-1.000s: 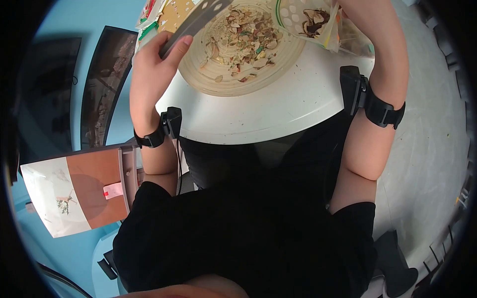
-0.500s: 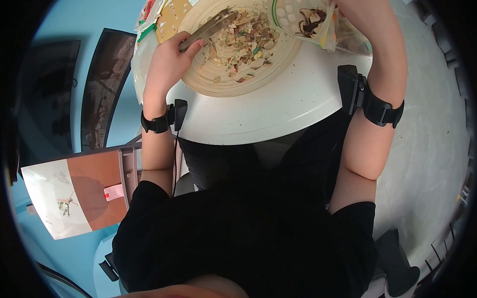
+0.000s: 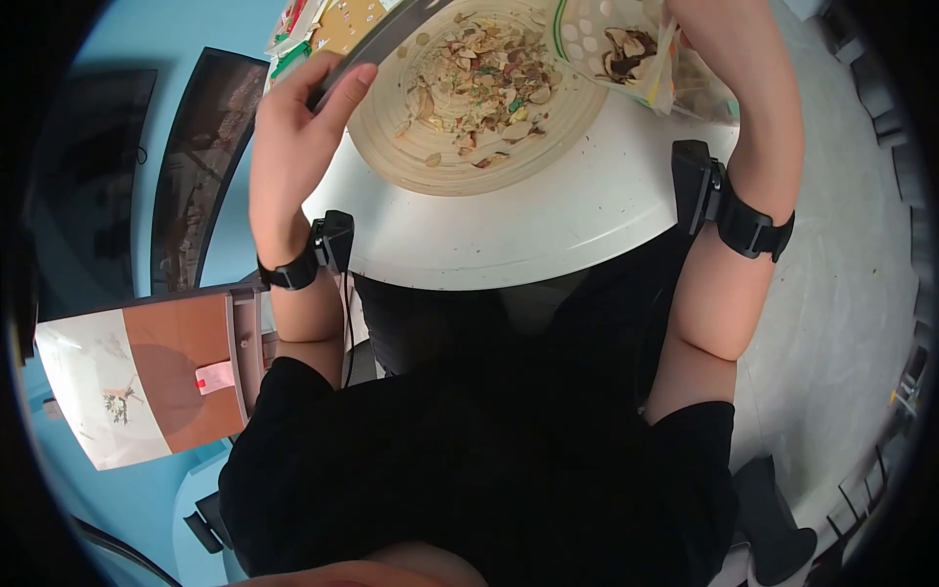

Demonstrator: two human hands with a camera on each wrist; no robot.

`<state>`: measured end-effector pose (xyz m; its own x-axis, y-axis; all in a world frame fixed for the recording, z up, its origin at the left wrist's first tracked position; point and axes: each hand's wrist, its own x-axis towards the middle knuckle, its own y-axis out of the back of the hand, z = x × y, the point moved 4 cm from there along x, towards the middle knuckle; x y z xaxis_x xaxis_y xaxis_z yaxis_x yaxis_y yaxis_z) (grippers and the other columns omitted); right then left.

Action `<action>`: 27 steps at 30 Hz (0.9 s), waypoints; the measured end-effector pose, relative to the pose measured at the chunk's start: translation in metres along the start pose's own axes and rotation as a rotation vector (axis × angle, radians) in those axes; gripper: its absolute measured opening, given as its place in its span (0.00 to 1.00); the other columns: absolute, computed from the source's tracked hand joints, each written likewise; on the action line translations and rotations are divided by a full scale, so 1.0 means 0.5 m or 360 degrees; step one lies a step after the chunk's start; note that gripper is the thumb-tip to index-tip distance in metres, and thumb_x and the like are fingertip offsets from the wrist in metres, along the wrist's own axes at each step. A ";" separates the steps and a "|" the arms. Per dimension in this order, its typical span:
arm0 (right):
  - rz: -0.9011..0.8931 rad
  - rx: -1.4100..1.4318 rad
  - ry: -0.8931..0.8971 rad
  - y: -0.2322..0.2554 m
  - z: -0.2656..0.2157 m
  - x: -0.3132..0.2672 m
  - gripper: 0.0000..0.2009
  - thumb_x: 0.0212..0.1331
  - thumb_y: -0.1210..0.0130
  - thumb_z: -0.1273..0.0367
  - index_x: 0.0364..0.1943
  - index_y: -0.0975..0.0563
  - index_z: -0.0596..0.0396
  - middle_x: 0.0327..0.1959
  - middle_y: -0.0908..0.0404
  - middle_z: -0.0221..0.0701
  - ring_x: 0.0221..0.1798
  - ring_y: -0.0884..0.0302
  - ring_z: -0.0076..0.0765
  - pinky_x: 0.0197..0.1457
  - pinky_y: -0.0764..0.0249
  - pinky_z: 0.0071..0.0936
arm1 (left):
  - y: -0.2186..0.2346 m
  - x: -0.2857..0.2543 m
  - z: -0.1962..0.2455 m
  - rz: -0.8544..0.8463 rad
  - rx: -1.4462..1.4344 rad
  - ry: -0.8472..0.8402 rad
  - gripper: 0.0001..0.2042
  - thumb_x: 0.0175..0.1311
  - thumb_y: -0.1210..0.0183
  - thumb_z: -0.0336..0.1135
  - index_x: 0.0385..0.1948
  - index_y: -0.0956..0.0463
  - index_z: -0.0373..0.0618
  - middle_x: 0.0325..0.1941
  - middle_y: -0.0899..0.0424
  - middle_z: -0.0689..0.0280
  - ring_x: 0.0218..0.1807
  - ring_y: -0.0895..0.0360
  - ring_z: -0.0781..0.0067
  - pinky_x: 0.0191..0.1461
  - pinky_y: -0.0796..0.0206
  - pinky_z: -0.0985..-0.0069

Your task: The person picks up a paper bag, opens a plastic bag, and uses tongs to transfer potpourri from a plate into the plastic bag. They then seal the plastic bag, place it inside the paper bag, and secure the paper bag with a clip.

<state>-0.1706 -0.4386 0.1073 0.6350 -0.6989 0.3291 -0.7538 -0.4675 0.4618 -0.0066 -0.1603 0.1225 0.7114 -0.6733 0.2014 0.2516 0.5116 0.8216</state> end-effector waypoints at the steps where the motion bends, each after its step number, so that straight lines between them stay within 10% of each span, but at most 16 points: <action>1: -0.0006 -0.0031 -0.0016 -0.003 -0.006 -0.001 0.15 0.70 0.46 0.65 0.34 0.17 0.66 0.21 0.22 0.26 0.23 0.27 0.21 0.27 0.32 0.24 | -0.001 -0.003 0.022 0.0046 -0.0099 -0.0135 0.15 0.69 0.33 0.42 0.38 0.18 0.35 0.21 0.25 0.69 0.25 0.35 0.83 0.29 0.43 0.80; 6: 0.0072 -0.0048 -0.0016 0.001 -0.031 -0.009 0.16 0.70 0.46 0.65 0.33 0.18 0.66 0.21 0.22 0.25 0.23 0.27 0.21 0.26 0.32 0.24 | -0.021 0.000 0.113 -0.0119 -0.0052 -0.0337 0.17 0.68 0.32 0.45 0.39 0.17 0.37 0.22 0.25 0.75 0.26 0.34 0.87 0.29 0.44 0.82; 20: 0.0050 0.0215 -0.0229 0.080 0.110 0.063 0.19 0.71 0.41 0.56 0.54 0.15 0.55 0.25 0.25 0.18 0.28 0.32 0.12 0.31 0.35 0.17 | -0.131 0.096 0.001 -0.0258 0.0317 -0.0214 0.22 0.67 0.36 0.52 0.42 0.16 0.36 0.18 0.21 0.58 0.23 0.22 0.64 0.31 0.32 0.69; 27: 0.0343 -0.0222 0.0021 0.051 -0.070 -0.014 0.15 0.71 0.46 0.65 0.40 0.14 0.66 0.23 0.18 0.27 0.24 0.23 0.22 0.27 0.29 0.23 | -0.128 0.088 -0.006 -0.0327 0.0299 -0.0208 0.20 0.69 0.37 0.50 0.38 0.18 0.36 0.18 0.23 0.58 0.22 0.24 0.63 0.31 0.33 0.68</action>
<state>-0.1883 -0.4266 0.1457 0.4649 -0.7667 0.4429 -0.8422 -0.2285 0.4884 0.0104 -0.2208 0.0774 0.5647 -0.8217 0.0774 0.2471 0.2578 0.9341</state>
